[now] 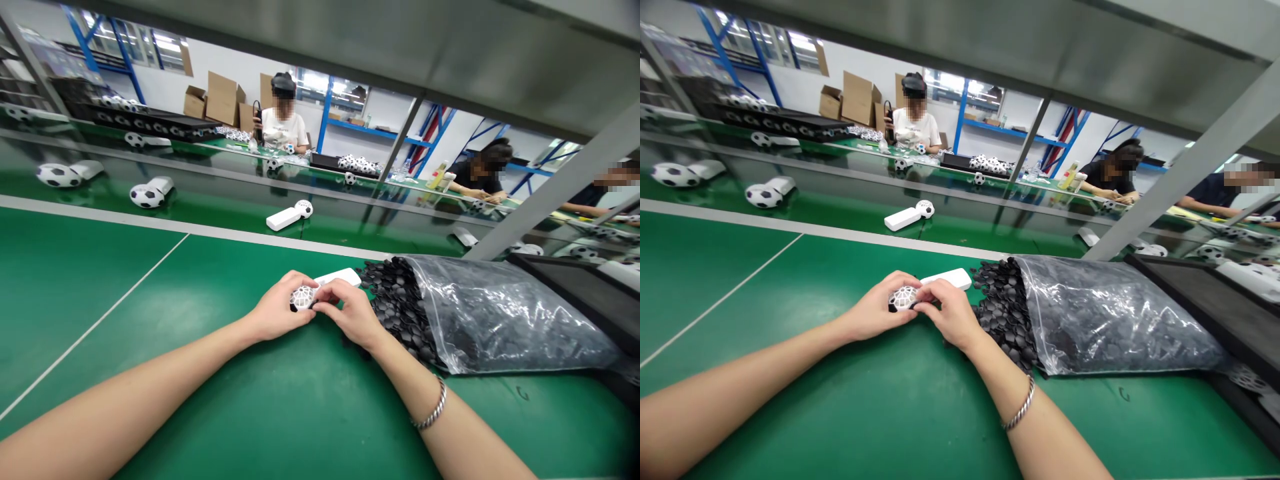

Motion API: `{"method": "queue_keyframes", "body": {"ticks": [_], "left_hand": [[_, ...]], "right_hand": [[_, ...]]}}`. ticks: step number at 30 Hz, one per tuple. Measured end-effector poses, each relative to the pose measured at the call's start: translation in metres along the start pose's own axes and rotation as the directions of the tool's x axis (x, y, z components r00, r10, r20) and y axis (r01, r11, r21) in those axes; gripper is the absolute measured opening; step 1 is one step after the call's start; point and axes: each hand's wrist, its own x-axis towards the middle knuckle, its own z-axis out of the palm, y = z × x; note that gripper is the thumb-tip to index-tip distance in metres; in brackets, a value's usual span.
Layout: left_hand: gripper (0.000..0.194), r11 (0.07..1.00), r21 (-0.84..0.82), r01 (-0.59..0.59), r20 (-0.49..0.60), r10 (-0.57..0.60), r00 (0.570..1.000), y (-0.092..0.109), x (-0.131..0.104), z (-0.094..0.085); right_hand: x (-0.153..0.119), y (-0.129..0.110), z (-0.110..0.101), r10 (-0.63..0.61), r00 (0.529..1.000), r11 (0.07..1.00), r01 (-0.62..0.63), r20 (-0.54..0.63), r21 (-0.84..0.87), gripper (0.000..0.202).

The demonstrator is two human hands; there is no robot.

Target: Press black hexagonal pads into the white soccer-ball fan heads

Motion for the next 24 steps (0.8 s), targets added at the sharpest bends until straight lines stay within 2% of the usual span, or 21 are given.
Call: {"method": "queue_keyframes", "body": {"ticks": [5,10,19,24], "left_hand": [[0.037,0.997,0.030,0.068,-0.038,-0.067,0.997,0.004,0.001,0.005],[0.036,0.997,0.062,0.035,-0.047,-0.032,0.998,0.006,0.001,0.006],[0.034,0.998,0.067,0.002,-0.117,0.006,0.993,0.003,-0.002,0.012],[0.041,1.000,0.027,-0.008,-0.162,0.013,0.987,-0.002,-0.003,0.012]], "right_hand": [[0.005,0.007,-0.002,0.119,0.993,0.989,-0.119,0.003,0.084,0.019],[0.011,0.012,-0.005,0.189,0.978,0.977,-0.196,0.085,0.084,0.023],[0.010,0.011,-0.002,0.233,0.971,0.972,-0.235,0.055,0.029,0.019],[0.004,0.011,0.000,0.164,0.986,0.986,-0.164,0.013,0.030,0.017]]}}
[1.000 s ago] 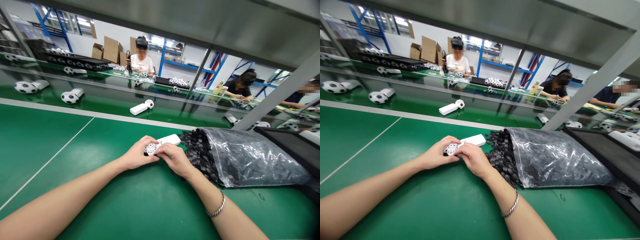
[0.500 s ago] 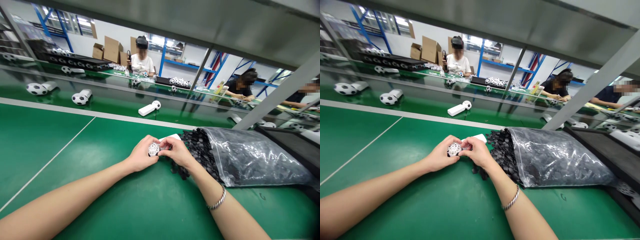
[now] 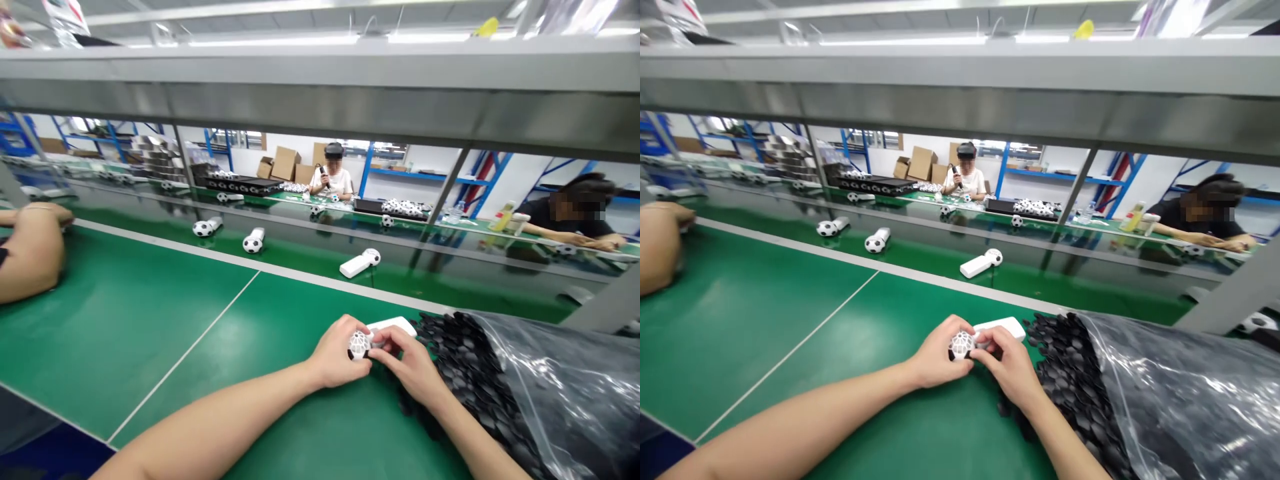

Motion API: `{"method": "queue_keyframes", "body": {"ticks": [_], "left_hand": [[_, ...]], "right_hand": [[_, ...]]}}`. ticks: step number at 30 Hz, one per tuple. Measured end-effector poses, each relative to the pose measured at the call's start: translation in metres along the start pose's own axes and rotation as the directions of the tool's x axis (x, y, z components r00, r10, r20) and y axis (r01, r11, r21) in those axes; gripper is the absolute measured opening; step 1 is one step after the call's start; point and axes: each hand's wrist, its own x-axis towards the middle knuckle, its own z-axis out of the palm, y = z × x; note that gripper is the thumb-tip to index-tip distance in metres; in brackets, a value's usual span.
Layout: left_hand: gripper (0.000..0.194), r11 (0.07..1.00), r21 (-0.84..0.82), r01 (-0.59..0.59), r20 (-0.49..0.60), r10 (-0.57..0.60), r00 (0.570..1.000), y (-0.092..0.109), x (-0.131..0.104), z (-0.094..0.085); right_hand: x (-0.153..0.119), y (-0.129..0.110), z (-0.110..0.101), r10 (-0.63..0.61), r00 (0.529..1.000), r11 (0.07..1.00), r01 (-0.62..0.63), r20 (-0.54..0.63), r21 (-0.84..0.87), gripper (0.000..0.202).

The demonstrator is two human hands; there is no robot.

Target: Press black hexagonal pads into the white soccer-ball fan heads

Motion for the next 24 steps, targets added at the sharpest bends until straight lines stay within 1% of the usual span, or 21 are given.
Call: {"method": "queue_keyframes", "body": {"ticks": [3,5,9,11,16,18,22,24], "left_hand": [[0.050,0.999,-0.034,-0.024,0.060,0.026,0.998,-0.003,0.000,-0.003],[0.056,0.999,-0.046,-0.025,0.088,0.029,0.996,-0.005,0.000,-0.005],[0.061,0.998,-0.061,-0.036,0.101,0.042,0.994,-0.010,0.001,-0.006],[0.063,0.997,-0.066,-0.034,0.111,0.042,0.993,-0.010,0.001,-0.006],[0.060,0.996,-0.070,-0.053,0.118,0.061,0.991,-0.005,0.000,-0.009],[0.059,0.995,-0.077,-0.059,0.120,0.068,0.990,-0.004,0.000,-0.010],[0.063,0.994,-0.102,-0.031,0.117,0.043,0.992,-0.006,0.001,-0.010],[0.062,0.990,-0.133,0.040,0.123,-0.024,0.992,-0.009,0.002,-0.010]], "right_hand": [[-0.006,0.002,-0.003,-0.045,0.999,0.999,0.045,-0.004,-0.021,0.016],[-0.008,0.004,-0.006,-0.073,0.997,0.996,0.070,-0.038,-0.055,0.017],[-0.009,0.007,-0.008,-0.138,0.984,0.984,0.124,-0.114,-0.125,0.019],[-0.008,0.006,-0.008,-0.159,0.981,0.980,0.144,-0.110,-0.138,0.019],[-0.010,0.002,-0.011,-0.173,0.983,0.972,0.162,-0.054,-0.169,0.012],[-0.010,0.003,-0.013,-0.174,0.983,0.967,0.159,-0.064,-0.199,0.012],[-0.009,0.012,-0.020,-0.192,0.969,0.933,0.132,-0.153,-0.334,0.021],[-0.007,0.018,-0.026,-0.193,0.967,0.916,0.117,-0.166,-0.384,0.032]]}}
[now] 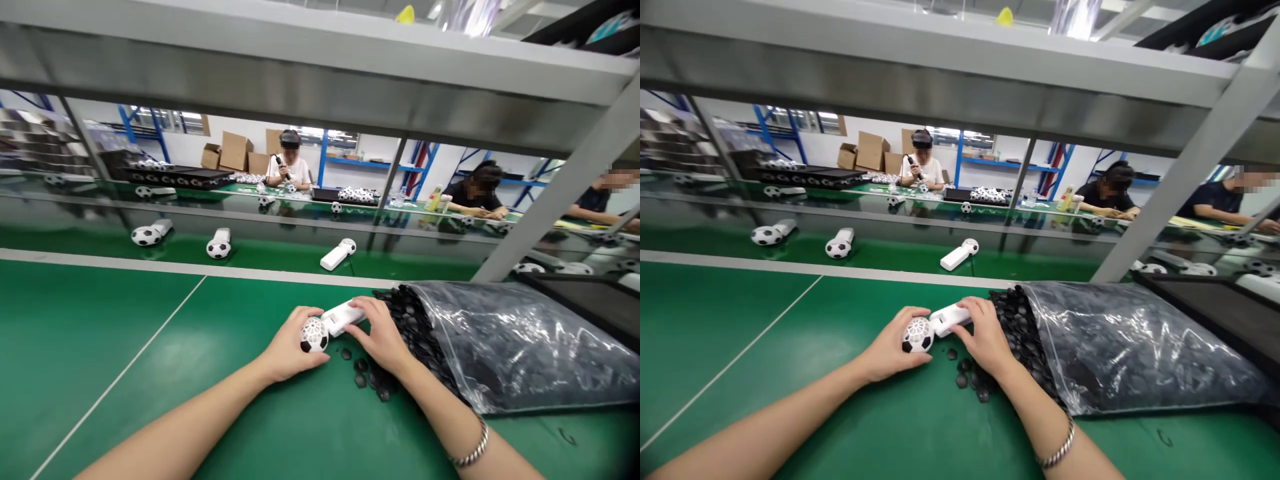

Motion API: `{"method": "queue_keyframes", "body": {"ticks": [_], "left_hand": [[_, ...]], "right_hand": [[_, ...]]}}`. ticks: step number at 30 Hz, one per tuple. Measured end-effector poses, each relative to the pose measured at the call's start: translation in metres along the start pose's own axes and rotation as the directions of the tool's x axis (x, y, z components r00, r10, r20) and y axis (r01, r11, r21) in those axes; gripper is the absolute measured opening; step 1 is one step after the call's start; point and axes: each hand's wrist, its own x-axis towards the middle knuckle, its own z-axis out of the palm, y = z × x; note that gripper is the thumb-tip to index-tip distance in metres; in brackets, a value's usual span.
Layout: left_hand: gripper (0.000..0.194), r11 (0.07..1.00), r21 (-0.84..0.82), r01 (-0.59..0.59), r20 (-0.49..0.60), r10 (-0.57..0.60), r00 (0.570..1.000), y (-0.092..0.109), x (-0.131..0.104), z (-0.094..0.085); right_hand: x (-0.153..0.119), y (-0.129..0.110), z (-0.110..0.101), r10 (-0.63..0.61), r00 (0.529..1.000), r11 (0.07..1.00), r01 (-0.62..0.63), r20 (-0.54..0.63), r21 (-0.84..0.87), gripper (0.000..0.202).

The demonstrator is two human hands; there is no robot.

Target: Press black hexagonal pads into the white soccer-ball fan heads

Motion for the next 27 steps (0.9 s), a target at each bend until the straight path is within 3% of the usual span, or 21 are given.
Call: {"method": "queue_keyframes", "body": {"ticks": [2,4,7,9,12,16,18,21,24,27], "left_hand": [[0.058,0.982,-0.139,0.129,0.001,-0.130,0.992,-0.002,0.002,-0.003],[0.050,0.884,-0.386,0.266,0.004,-0.286,0.958,-0.003,0.005,-0.009],[0.034,0.586,-0.722,0.367,0.086,-0.451,0.888,-0.003,0.010,-0.020],[0.031,0.378,-0.832,0.407,0.183,-0.507,0.843,-0.002,0.012,-0.026],[0.038,0.149,-0.914,0.378,0.242,-0.547,0.801,-0.001,0.013,-0.030],[0.034,0.020,-0.966,0.259,0.217,-0.486,0.846,-0.005,0.013,-0.027],[0.030,0.033,-0.958,0.286,0.248,-0.412,0.877,-0.006,0.012,-0.024],[0.027,0.208,-0.917,0.340,0.266,-0.315,0.911,-0.003,0.009,-0.019],[0.055,0.439,-0.829,0.347,0.267,-0.236,0.934,0.003,0.006,-0.015],[0.081,0.563,-0.758,0.328,0.278,-0.176,0.944,0.009,0.003,-0.011]], "right_hand": [[0.001,0.007,-0.002,0.001,0.999,0.999,0.000,0.034,-0.035,0.046],[0.001,0.011,-0.004,0.013,0.997,0.997,-0.007,0.072,-0.078,0.057],[0.001,0.011,-0.006,0.025,0.993,0.996,-0.014,0.116,-0.092,0.062],[0.001,0.005,-0.007,0.018,0.989,1.000,-0.015,0.146,-0.021,0.059],[0.000,-0.009,-0.006,0.026,0.987,0.994,-0.043,0.159,0.105,0.050],[-0.004,-0.029,-0.002,0.182,0.965,0.944,-0.224,0.187,0.242,0.044],[-0.007,-0.038,0.002,0.281,0.927,0.872,-0.354,0.247,0.338,0.045],[-0.012,-0.050,0.008,0.325,0.838,0.657,-0.534,0.439,0.532,0.049],[-0.016,-0.059,0.014,0.269,0.755,0.406,-0.652,0.598,0.641,0.053],[-0.018,-0.063,0.017,0.229,0.754,0.305,-0.656,0.615,0.691,0.056]]}}
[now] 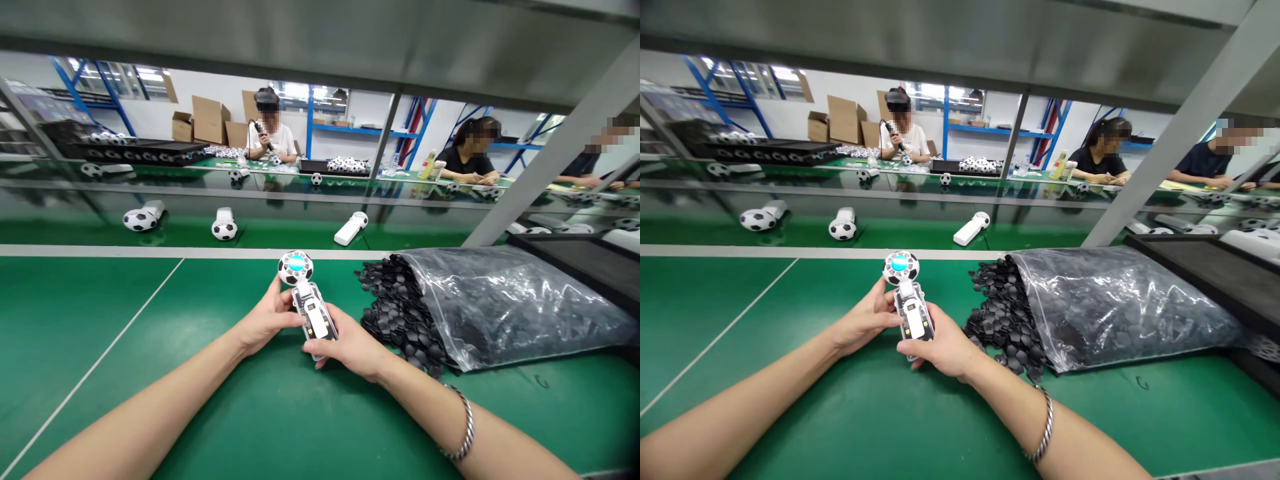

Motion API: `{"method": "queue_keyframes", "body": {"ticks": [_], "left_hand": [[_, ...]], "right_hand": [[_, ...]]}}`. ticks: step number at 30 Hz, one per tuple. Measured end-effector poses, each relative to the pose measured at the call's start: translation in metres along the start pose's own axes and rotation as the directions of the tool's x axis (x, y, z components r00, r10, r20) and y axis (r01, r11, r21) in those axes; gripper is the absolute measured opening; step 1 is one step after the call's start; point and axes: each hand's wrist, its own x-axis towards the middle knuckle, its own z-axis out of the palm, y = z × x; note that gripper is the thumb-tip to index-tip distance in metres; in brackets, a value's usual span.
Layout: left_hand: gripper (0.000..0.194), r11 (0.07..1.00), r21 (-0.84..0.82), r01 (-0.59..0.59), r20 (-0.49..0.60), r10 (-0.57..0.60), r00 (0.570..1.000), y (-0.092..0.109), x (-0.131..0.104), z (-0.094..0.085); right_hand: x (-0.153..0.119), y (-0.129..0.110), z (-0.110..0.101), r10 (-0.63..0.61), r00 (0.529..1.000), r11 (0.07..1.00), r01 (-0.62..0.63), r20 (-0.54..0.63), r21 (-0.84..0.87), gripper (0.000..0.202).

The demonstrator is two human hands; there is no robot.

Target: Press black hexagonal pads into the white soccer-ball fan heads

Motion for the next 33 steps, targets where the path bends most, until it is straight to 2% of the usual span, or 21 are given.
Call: {"method": "queue_keyframes", "body": {"ticks": [4,9,19,33], "left_hand": [[0.094,0.998,0.053,-0.016,0.035,0.014,0.999,-0.0020,-0.0008,0.0026],[0.100,0.996,0.093,0.004,0.022,-0.006,1.000,-0.0036,-0.0010,0.0026],[0.088,0.994,0.112,-0.014,0.006,0.013,1.000,-0.0095,-0.0012,0.0029],[0.083,0.994,0.110,-0.006,-0.060,0.013,0.998,-0.0092,-0.0022,0.0081]], "right_hand": [[0.0004,0.0007,0.0000,-0.016,1.000,1.000,0.016,0.008,0.023,0.056],[0.0010,0.0031,0.0007,-0.054,0.999,0.998,0.054,0.000,-0.039,0.062],[0.0001,0.0050,0.0038,-0.106,0.994,0.974,0.101,-0.014,-0.203,0.065],[0.0003,0.0041,0.0032,-0.107,0.994,0.964,0.104,0.003,-0.244,0.063]]}}
